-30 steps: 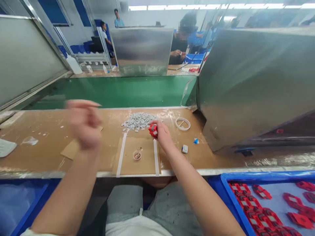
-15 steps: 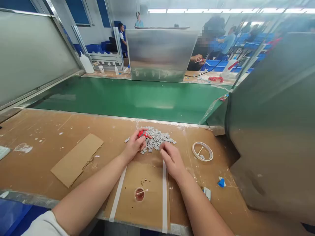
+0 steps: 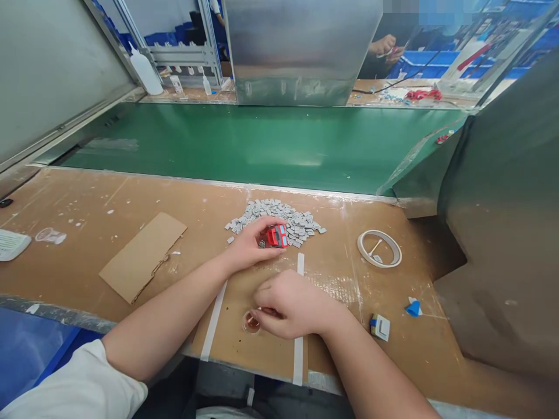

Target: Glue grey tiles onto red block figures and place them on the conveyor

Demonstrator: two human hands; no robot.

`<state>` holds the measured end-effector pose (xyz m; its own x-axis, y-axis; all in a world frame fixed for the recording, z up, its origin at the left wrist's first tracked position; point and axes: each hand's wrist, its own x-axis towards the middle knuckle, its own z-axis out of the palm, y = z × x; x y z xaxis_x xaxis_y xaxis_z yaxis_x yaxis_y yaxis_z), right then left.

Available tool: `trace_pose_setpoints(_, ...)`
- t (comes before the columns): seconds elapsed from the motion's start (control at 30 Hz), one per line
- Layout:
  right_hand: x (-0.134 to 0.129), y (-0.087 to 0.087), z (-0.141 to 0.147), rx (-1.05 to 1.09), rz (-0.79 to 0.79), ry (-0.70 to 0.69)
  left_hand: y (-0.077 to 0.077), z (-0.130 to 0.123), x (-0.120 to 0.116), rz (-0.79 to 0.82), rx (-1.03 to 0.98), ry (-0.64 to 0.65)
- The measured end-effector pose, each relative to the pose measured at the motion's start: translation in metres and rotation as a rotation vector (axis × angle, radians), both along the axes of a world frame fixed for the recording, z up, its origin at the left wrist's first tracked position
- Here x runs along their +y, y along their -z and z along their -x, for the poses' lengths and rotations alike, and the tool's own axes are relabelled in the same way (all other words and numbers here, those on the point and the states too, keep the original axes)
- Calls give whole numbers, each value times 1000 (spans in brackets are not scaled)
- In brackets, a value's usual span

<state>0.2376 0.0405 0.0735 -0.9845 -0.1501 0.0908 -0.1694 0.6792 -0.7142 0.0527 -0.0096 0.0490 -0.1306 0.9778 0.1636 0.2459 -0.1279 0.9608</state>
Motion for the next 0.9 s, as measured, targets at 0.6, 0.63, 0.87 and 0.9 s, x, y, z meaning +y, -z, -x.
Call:
trace_pose_setpoints(0.6,23,0,-9,298,273,391,-6,-1,-3,94,178,85)
trace_pose_setpoints(0.63,28,0,-10,371,276,512,-6,-1,-3,103,173,69)
trace_pose_setpoints(0.87,40,4,-5,639,112,927,-8,-2,-3,85,257,71)
trace_pose_setpoints(0.9,40,5,-4,624,86,930,-8,-3,-3,81,266,76)
